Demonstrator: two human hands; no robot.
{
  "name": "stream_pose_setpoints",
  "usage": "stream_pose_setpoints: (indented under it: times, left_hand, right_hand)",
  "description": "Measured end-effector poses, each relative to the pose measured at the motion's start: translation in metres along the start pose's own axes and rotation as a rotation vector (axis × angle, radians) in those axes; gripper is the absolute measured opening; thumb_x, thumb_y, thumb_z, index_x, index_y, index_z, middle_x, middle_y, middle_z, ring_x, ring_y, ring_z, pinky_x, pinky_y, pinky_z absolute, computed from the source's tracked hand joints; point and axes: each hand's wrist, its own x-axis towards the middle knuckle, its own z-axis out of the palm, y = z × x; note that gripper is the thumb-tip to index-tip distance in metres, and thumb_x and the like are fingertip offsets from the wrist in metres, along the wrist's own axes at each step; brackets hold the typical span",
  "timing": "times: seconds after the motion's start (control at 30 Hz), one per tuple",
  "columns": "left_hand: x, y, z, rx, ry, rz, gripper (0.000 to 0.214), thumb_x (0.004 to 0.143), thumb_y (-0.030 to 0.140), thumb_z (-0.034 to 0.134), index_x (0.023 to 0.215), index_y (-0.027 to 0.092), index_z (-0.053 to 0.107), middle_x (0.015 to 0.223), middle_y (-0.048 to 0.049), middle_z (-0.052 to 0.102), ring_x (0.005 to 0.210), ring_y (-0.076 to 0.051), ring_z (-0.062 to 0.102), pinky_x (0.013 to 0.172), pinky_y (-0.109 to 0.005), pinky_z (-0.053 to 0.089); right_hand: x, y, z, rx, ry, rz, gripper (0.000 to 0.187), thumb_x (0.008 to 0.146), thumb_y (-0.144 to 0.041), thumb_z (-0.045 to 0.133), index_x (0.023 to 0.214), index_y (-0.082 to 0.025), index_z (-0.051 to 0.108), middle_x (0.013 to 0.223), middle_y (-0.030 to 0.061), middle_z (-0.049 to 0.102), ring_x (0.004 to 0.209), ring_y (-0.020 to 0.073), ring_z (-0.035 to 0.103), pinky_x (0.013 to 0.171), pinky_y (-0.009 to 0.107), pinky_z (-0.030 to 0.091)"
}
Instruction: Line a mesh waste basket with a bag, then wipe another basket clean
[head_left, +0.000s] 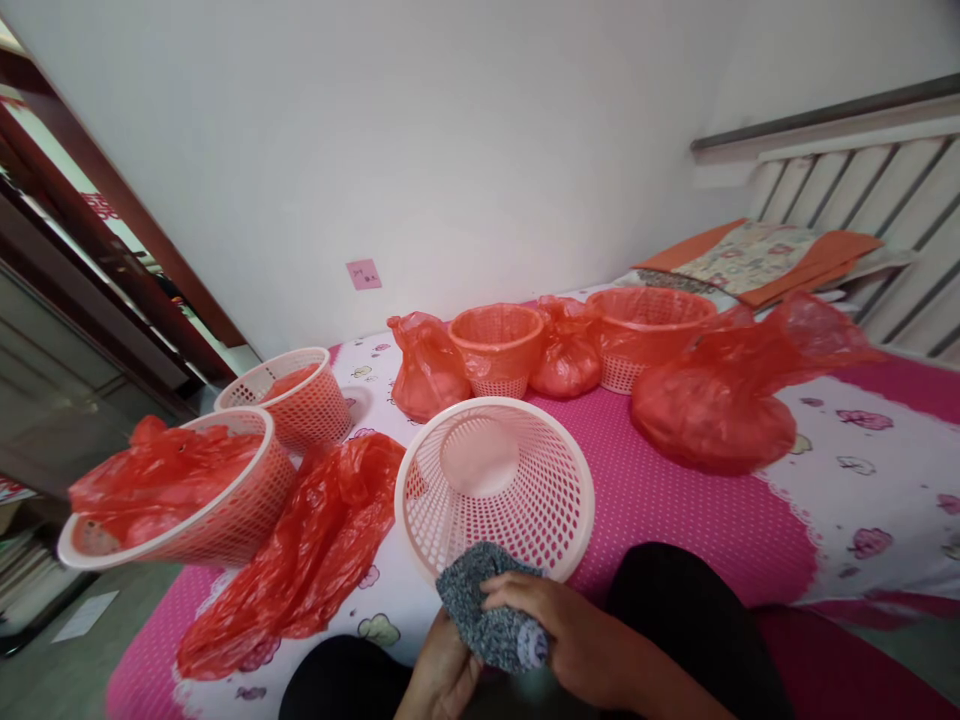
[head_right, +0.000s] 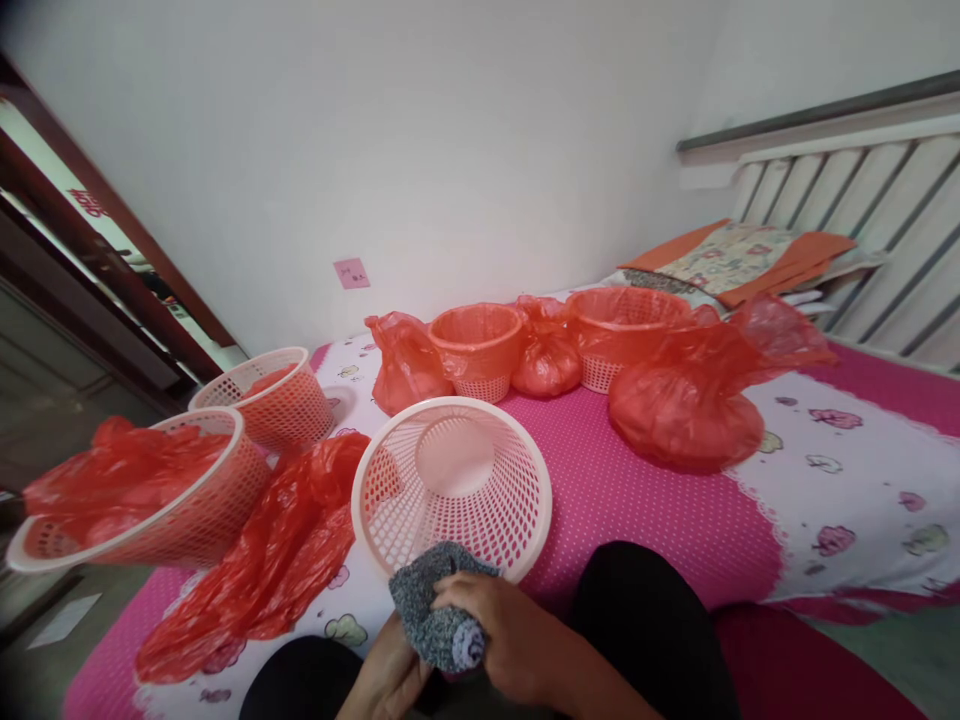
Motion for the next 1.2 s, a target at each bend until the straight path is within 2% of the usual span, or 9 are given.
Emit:
stream_pose_setpoints:
  times: [0.17,0.33,0.5,0.6,0.73,0.8,0.93,1.03,1.2]
  left_hand:
    - [-0.003,0.007,0.005,0.086,-0.044,0.030,0.033,0.063,0.006,0.085,0.094,0.015,0.078,0.098,-0.0134,0.081,0.109,-0.035,0.071,0.097,-0.047,0.057]
    - [-0.004,0.010,0.004,0.141,-0.060,0.034,0.034,0.055,-0.001,0.084,0.086,0.013,0.077,0.088,-0.0113,0.081,0.103,-0.034,0.074,0.093,-0.044,0.059]
    - [-0.005,0.017,0.000,0.185,-0.098,0.045,0.027,0.061,0.004,0.082,0.086,0.014,0.075,0.088,-0.0082,0.080,0.096,-0.029,0.076,0.093,-0.042,0.060]
    - [-0.006,0.021,-0.001,0.202,-0.104,0.057,0.018,0.066,0.008,0.083,0.080,0.011,0.073,0.084,-0.0087,0.080,0.088,-0.025,0.076,0.094,-0.040,0.060]
    - [-0.004,0.021,-0.003,0.119,-0.056,0.072,0.018,0.070,0.013,0.086,0.082,0.012,0.073,0.083,-0.0072,0.078,0.083,-0.020,0.075,0.091,-0.036,0.060]
    - [0.001,0.020,-0.004,0.053,-0.016,0.091,0.019,0.067,0.014,0.088,0.077,0.013,0.072,0.080,-0.0055,0.077,0.081,-0.018,0.074,0.087,-0.031,0.060]
    - [0.015,0.016,-0.004,0.004,0.008,0.118,0.022,0.061,0.020,0.090,0.070,0.014,0.072,0.078,-0.0047,0.076,0.078,-0.018,0.073,0.080,-0.026,0.059]
    - [0.023,0.010,-0.001,0.066,-0.013,0.038,0.020,0.068,0.025,0.085,0.079,0.012,0.074,0.084,-0.0090,0.079,0.083,-0.023,0.074,0.083,-0.032,0.060]
    - [0.024,0.001,0.015,0.150,-0.013,-0.076,0.018,0.079,0.027,0.078,0.084,0.011,0.073,0.080,-0.0115,0.078,0.082,-0.026,0.075,0.081,-0.037,0.062]
  right_hand:
    - [0.000,-0.010,-0.018,-0.011,-0.037,0.014,0.056,0.077,-0.006,0.057,0.128,-0.026,0.071,0.140,0.0081,0.067,0.132,0.0232,0.061,0.116,0.042,0.042]
    - [-0.010,0.006,-0.024,-0.109,-0.044,0.048,0.064,0.073,-0.002,0.054,0.130,-0.026,0.069,0.142,0.0074,0.066,0.134,0.0239,0.058,0.117,0.043,0.041]
    - [-0.019,0.011,-0.027,-0.179,-0.039,0.044,0.063,0.075,-0.001,0.047,0.129,-0.026,0.069,0.141,0.0078,0.065,0.134,0.0231,0.057,0.116,0.044,0.040]
    - [-0.018,-0.009,-0.036,-0.201,-0.011,0.074,0.054,0.073,-0.003,0.046,0.113,-0.026,0.074,0.127,0.0075,0.072,0.121,0.0246,0.064,0.109,0.042,0.046]
    - [-0.015,-0.036,-0.052,-0.097,-0.020,0.187,0.040,0.070,-0.005,0.047,0.091,-0.026,0.074,0.095,0.0024,0.075,0.089,0.0210,0.068,0.083,0.031,0.051]
    - [-0.015,-0.040,-0.055,-0.036,0.008,0.209,0.040,0.070,-0.005,0.048,0.094,-0.025,0.073,0.093,0.0014,0.074,0.089,0.0202,0.067,0.081,0.028,0.050]
    - [-0.014,-0.034,-0.048,0.024,0.092,0.165,0.051,0.071,-0.003,0.048,0.111,-0.024,0.072,0.106,0.0029,0.074,0.102,0.0206,0.065,0.092,0.030,0.048]
    - [-0.012,-0.030,-0.038,0.082,0.076,0.138,0.058,0.071,-0.001,0.048,0.120,-0.025,0.070,0.118,0.0037,0.072,0.105,0.0202,0.064,0.096,0.032,0.047]
    - [-0.011,-0.030,-0.033,0.128,0.077,0.162,0.057,0.073,-0.002,0.050,0.121,-0.025,0.071,0.120,0.0035,0.073,0.105,0.0202,0.066,0.097,0.032,0.048]
